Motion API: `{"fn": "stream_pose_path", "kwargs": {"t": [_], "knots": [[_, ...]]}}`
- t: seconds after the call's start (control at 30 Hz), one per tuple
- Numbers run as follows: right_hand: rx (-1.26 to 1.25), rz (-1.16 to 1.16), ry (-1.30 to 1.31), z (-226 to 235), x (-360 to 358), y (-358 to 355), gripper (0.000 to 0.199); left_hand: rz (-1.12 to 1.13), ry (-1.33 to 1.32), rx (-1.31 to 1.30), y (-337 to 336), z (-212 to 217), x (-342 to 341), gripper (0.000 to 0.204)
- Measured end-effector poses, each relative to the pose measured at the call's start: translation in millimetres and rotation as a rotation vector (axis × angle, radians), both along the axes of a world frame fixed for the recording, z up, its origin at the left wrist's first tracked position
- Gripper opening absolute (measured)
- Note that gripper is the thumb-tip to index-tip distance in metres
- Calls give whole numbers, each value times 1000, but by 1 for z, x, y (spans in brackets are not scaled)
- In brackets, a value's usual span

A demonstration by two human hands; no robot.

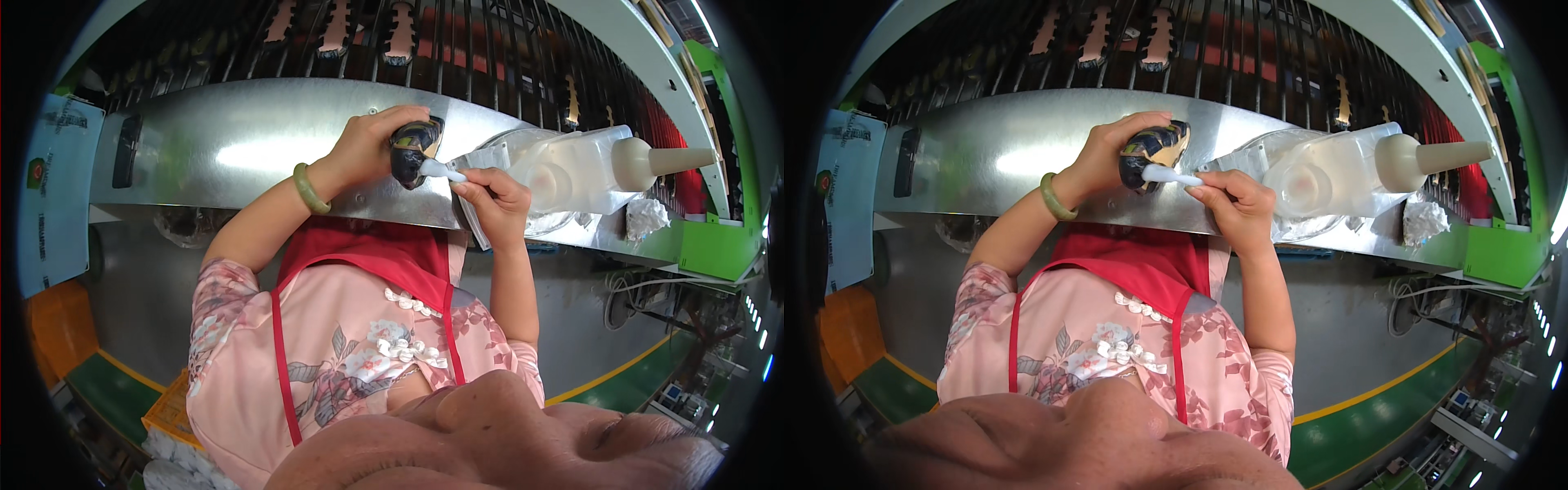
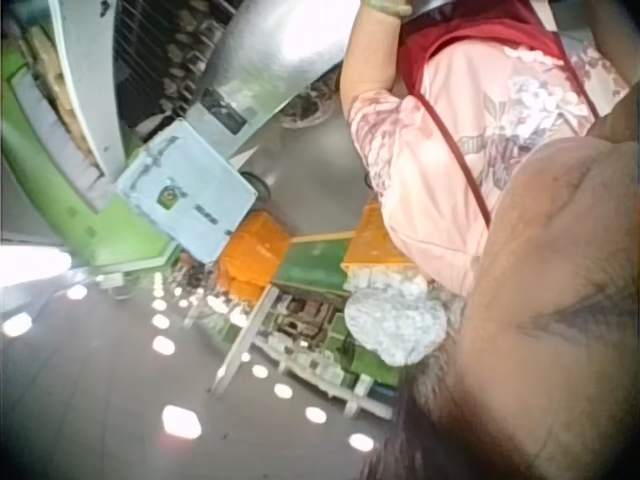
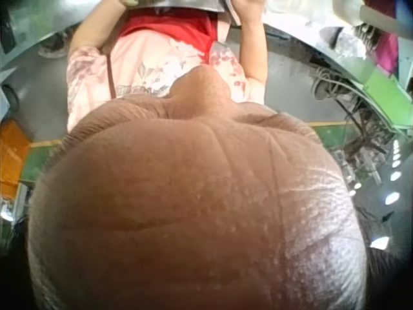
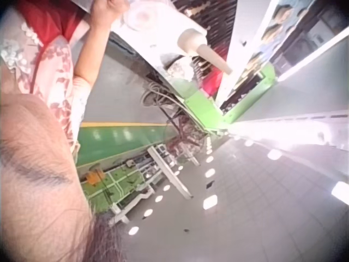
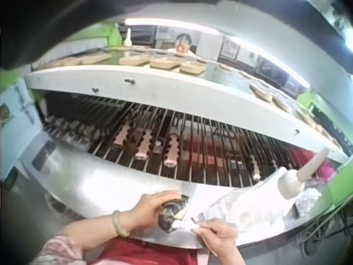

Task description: The person takes shoes from a conveyor rack, applies liquid along their edges using a small brush dipped into a dispenser, and places the shoes back onto the conveyor rack.

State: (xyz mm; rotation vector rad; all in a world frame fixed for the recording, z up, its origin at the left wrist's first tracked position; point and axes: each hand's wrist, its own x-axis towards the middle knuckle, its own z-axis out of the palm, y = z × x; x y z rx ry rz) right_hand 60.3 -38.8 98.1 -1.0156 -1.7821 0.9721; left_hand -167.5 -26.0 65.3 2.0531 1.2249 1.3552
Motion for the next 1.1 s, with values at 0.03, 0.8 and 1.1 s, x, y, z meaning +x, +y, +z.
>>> {"fn": "stream_pose_path", "kwargs": {"t": [0.03, 0.8, 1.1], "knots": [[4, 3, 0, -5, 3, -1, 15, 3, -23, 14, -1, 1, -1, 46], [-507, -215, 623, -36, 46, -22, 22, -119, -835, -971, 137, 9, 49, 36], [-658, -158, 667, -33, 77, -25, 25, 195, -968, -484, 284, -70, 174, 50]]}}
